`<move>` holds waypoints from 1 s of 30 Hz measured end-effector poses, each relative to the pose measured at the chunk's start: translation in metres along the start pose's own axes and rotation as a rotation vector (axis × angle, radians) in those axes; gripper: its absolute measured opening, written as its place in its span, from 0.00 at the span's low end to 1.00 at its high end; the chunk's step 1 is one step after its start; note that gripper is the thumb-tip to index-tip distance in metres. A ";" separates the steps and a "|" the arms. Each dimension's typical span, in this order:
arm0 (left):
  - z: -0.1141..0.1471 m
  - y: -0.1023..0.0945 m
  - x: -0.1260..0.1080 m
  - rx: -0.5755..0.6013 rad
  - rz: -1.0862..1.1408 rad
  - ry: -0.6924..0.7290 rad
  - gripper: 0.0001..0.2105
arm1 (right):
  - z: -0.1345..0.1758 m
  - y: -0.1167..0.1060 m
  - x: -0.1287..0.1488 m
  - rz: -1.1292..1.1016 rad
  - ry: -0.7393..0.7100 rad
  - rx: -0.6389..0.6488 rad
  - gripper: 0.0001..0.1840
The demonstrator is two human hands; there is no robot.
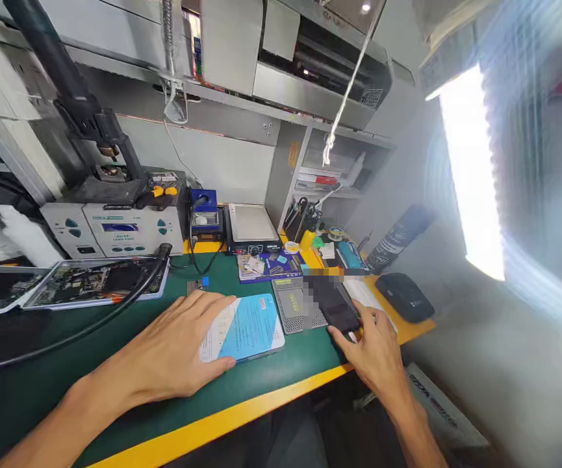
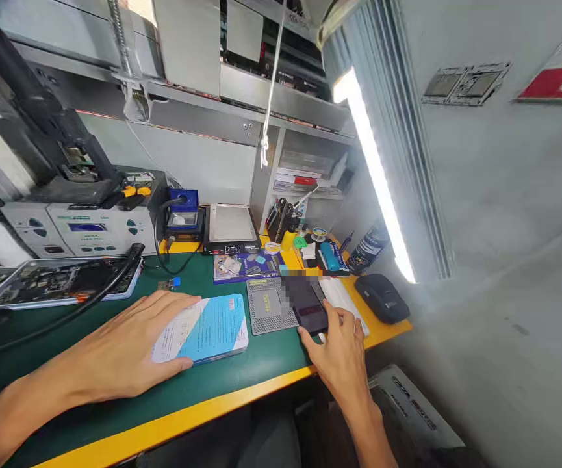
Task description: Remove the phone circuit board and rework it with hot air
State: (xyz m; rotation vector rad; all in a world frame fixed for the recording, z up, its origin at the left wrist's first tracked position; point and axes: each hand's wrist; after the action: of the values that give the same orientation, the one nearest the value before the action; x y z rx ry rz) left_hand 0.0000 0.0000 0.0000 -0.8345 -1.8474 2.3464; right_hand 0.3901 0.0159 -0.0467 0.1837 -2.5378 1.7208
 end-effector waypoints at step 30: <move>-0.003 -0.001 -0.002 -0.007 -0.009 -0.003 0.37 | 0.040 -0.024 0.036 -0.347 -0.200 -0.303 0.15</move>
State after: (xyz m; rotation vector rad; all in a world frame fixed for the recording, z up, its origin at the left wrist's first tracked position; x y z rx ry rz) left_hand 0.0028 0.0025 0.0016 -0.8227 -1.8569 2.3388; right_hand 0.3584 -0.0319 -0.0351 0.7568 -2.6587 1.2329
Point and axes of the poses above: each hand's wrist, its own z-axis away from the middle knuckle, its own y-axis out of the palm, x = y × z, and after that the axes turned 7 degrees about x, right-handed
